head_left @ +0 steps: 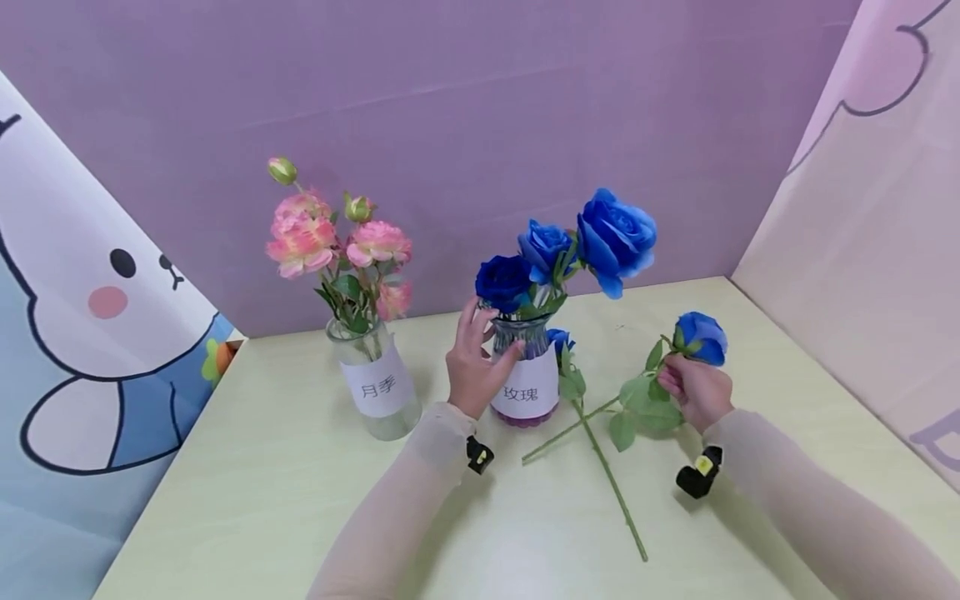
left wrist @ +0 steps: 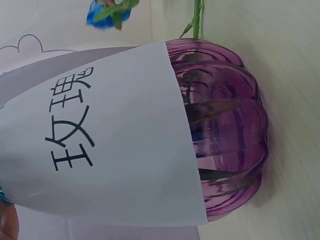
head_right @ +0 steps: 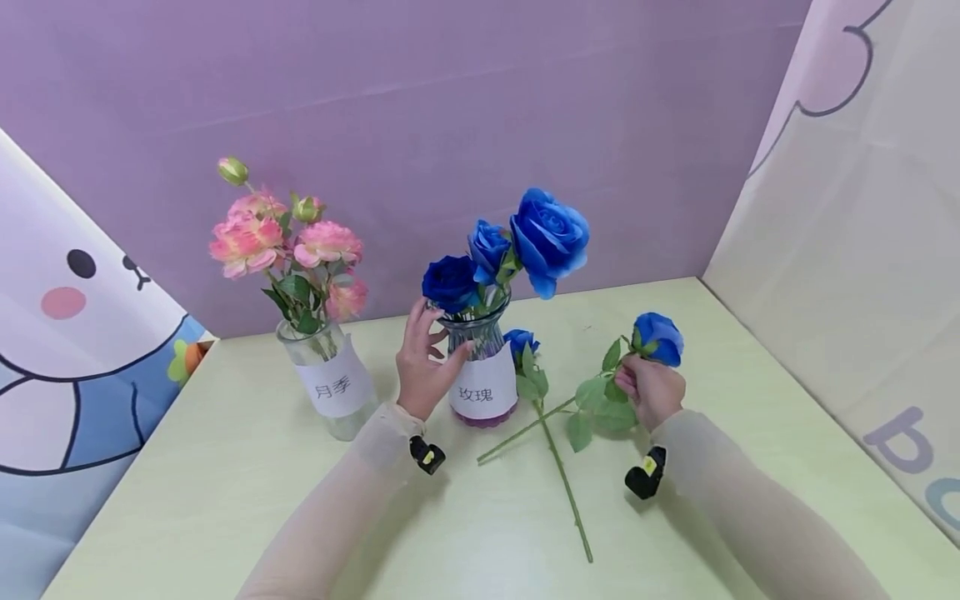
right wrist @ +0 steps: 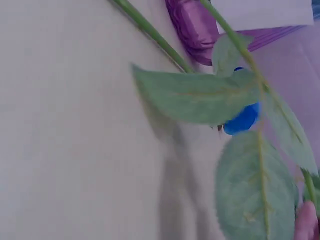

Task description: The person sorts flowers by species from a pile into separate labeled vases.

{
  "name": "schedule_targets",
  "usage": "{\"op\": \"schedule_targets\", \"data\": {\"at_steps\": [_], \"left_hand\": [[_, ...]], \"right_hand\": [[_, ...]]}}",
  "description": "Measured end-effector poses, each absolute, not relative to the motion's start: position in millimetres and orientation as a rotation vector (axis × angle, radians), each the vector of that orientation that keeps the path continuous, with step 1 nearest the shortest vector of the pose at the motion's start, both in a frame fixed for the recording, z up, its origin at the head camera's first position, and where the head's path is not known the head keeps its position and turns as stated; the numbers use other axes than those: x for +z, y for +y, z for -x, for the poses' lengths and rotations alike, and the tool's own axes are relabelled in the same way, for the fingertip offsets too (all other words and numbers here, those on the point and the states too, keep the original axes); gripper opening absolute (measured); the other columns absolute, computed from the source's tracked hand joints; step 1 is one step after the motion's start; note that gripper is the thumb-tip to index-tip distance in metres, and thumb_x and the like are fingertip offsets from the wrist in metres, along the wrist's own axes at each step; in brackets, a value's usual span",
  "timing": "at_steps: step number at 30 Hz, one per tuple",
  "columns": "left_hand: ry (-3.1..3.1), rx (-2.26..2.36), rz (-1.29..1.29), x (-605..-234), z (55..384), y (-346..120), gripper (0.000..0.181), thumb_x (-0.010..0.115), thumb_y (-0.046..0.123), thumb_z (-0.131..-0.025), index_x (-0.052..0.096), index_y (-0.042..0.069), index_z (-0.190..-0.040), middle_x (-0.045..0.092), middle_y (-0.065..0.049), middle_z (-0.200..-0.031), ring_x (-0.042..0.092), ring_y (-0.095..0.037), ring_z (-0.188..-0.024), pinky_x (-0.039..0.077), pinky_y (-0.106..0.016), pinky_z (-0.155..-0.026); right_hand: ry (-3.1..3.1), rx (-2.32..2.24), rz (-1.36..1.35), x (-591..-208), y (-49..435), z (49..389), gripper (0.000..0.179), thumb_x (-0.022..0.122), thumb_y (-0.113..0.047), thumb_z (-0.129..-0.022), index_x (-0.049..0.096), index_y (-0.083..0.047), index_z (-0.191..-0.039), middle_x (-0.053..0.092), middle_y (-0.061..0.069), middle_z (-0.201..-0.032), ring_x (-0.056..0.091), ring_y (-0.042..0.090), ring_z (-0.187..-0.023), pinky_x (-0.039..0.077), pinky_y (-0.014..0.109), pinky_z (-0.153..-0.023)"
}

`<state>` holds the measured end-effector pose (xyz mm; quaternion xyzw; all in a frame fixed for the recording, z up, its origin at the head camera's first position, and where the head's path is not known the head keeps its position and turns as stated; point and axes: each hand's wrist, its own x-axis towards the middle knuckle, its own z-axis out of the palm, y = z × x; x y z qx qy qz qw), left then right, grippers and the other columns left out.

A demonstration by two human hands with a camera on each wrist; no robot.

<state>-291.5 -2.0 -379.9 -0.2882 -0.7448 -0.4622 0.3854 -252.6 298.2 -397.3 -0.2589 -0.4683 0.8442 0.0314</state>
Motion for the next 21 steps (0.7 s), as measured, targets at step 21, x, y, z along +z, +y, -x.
{"op": "schedule_targets", "data": {"at_steps": [21], "left_hand": [[-1.93,-1.166,0.717,-380.0,290.3,-1.2,0.048,0.08,0.008,-0.076,0.052,0.0,-0.115,0.044,-0.027,-0.139,0.068,-0.037,-0.093,0.059,-0.04,-0.065]], "right_hand": [[-0.61,2.629,0.844,-385.8,330.8,213.7,0.02,0.055,0.007,-0.09,0.058,0.002,-0.071,0.055,0.01,-0.057,0.054,0.017,-0.049,0.052,0.024,-0.047]]}}
